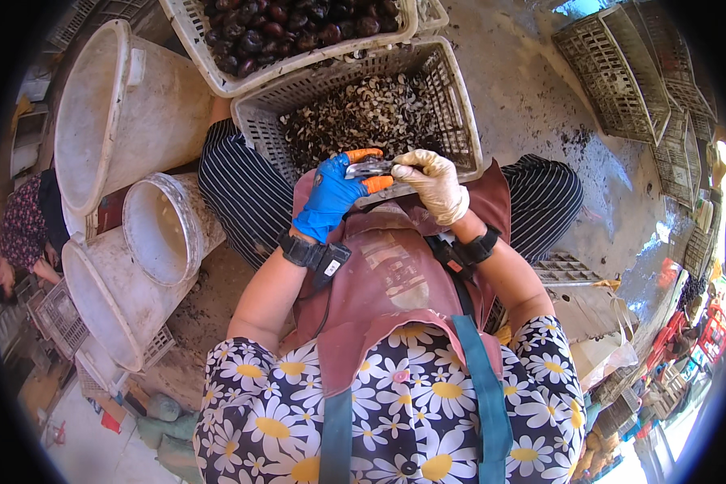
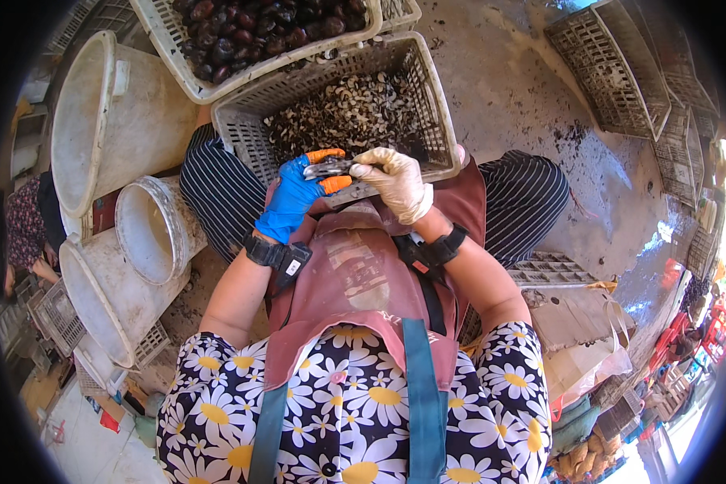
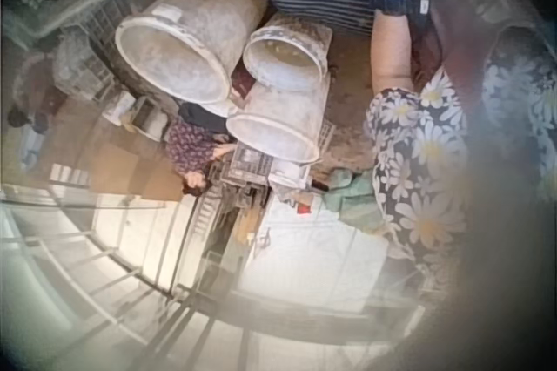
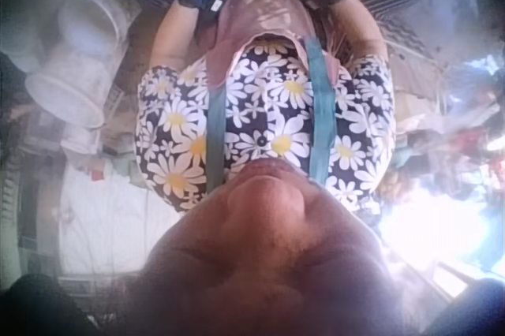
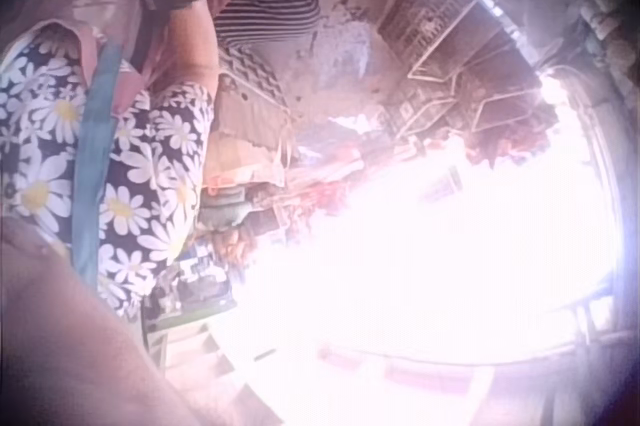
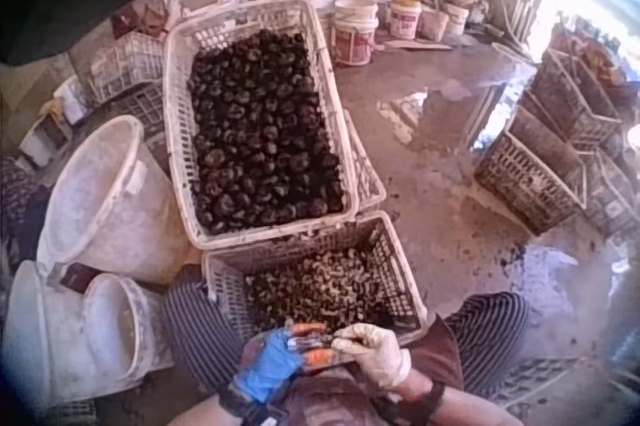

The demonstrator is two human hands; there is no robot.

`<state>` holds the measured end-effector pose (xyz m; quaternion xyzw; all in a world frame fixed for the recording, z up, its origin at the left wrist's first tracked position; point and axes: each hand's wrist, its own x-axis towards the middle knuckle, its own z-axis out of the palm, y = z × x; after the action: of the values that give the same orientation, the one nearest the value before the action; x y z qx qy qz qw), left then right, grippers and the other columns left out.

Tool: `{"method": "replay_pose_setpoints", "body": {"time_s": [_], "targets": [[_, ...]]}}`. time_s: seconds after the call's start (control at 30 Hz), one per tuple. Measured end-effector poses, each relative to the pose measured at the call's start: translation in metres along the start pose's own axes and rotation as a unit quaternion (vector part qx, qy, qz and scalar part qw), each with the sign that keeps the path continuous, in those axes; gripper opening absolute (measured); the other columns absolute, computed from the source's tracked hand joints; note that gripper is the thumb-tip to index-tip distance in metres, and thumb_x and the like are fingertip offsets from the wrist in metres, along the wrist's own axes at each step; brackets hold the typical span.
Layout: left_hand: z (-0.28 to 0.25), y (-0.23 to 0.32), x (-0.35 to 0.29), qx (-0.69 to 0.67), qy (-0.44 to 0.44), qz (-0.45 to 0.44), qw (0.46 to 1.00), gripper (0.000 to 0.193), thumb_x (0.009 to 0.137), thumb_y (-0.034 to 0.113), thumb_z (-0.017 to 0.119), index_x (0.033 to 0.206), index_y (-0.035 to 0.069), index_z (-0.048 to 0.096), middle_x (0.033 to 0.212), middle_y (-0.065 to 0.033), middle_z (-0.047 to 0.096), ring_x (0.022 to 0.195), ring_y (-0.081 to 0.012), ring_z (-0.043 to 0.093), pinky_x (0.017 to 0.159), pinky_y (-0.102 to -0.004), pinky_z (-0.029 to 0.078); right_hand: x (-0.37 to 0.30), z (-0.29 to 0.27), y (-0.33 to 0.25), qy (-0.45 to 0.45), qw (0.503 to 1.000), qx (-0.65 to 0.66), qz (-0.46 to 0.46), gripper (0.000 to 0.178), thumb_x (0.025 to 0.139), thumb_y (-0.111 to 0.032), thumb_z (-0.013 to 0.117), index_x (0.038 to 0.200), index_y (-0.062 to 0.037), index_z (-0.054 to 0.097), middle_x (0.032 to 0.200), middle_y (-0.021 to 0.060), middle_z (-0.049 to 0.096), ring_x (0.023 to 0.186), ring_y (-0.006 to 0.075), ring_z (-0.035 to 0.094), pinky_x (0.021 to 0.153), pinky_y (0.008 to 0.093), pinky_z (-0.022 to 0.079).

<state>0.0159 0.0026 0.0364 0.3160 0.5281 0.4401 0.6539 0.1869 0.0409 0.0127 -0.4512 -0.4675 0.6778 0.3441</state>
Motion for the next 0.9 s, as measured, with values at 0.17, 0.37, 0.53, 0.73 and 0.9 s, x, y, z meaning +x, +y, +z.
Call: {"method": "replay_pose_setpoints", "body": {"time_s": [0.17,0.37,0.53,0.73,0.9], "targets": [[-0.005,-0.001,-0.011,-0.044,-0.024,-0.16,0.986,0.031,0.078,0.001,0.063,0.109,0.001,0.057,0.091,-0.0043,0.063,0.082,-0.0114,0.06,0.073,-0.0231,0.05,0.008,-0.01,0.016,0.04,0.983,-0.176,-0.035,0.016,0.075,-0.011,0.07,0.085,0.0001,0.064,0.074,0.0007,0.063,0.065,0.0064,0.054,0.062,0.0215,0.045],[-0.008,0.013,-0.011,-0.07,-0.033,-0.116,0.99,0.038,0.076,0.004,0.066,0.113,0.003,0.055,0.094,-0.0033,0.062,0.082,-0.0106,0.061,0.07,-0.023,0.051,0.024,-0.04,0.036,0.061,0.996,-0.033,0.05,0.013,0.077,-0.009,0.067,0.086,-0.0008,0.063,0.073,-0.0008,0.061,0.066,0.0049,0.053,0.061,0.0187,0.044],[-0.003,0.002,-0.004,0.028,0.004,0.044,0.999,0.041,0.074,0.004,0.069,0.113,0.004,0.056,0.093,-0.0021,0.063,0.081,-0.0095,0.059,0.069,-0.0229,0.05,-0.001,-0.001,-0.007,-0.025,0.999,0.014,0.024,0.011,0.077,-0.005,0.067,0.086,-0.0006,0.065,0.078,0.0012,0.061,0.07,0.0064,0.054,0.065,0.0209,0.046],[0.005,0.022,-0.02,-0.071,-0.111,-0.138,0.982,0.037,0.074,0.004,0.069,0.109,-0.001,0.057,0.093,-0.0053,0.063,0.082,-0.0125,0.061,0.072,-0.0232,0.05,0.021,-0.045,0.056,0.059,0.988,-0.143,0.009,0.01,0.077,-0.006,0.067,0.086,-0.002,0.063,0.073,-0.0009,0.061,0.067,0.0063,0.054,0.064,0.0202,0.045],[0.001,0.014,-0.013,-0.109,-0.046,-0.116,0.986,0.04,0.076,0.002,0.066,0.114,0.002,0.054,0.096,-0.0038,0.06,0.085,-0.0117,0.059,0.075,-0.0241,0.05,0.022,-0.038,0.03,0.066,0.996,0.022,0.057,0.01,0.08,-0.007,0.064,0.087,-0.001,0.062,0.069,0.0006,0.059,0.061,0.0068,0.051,0.057,0.0201,0.042]]}}
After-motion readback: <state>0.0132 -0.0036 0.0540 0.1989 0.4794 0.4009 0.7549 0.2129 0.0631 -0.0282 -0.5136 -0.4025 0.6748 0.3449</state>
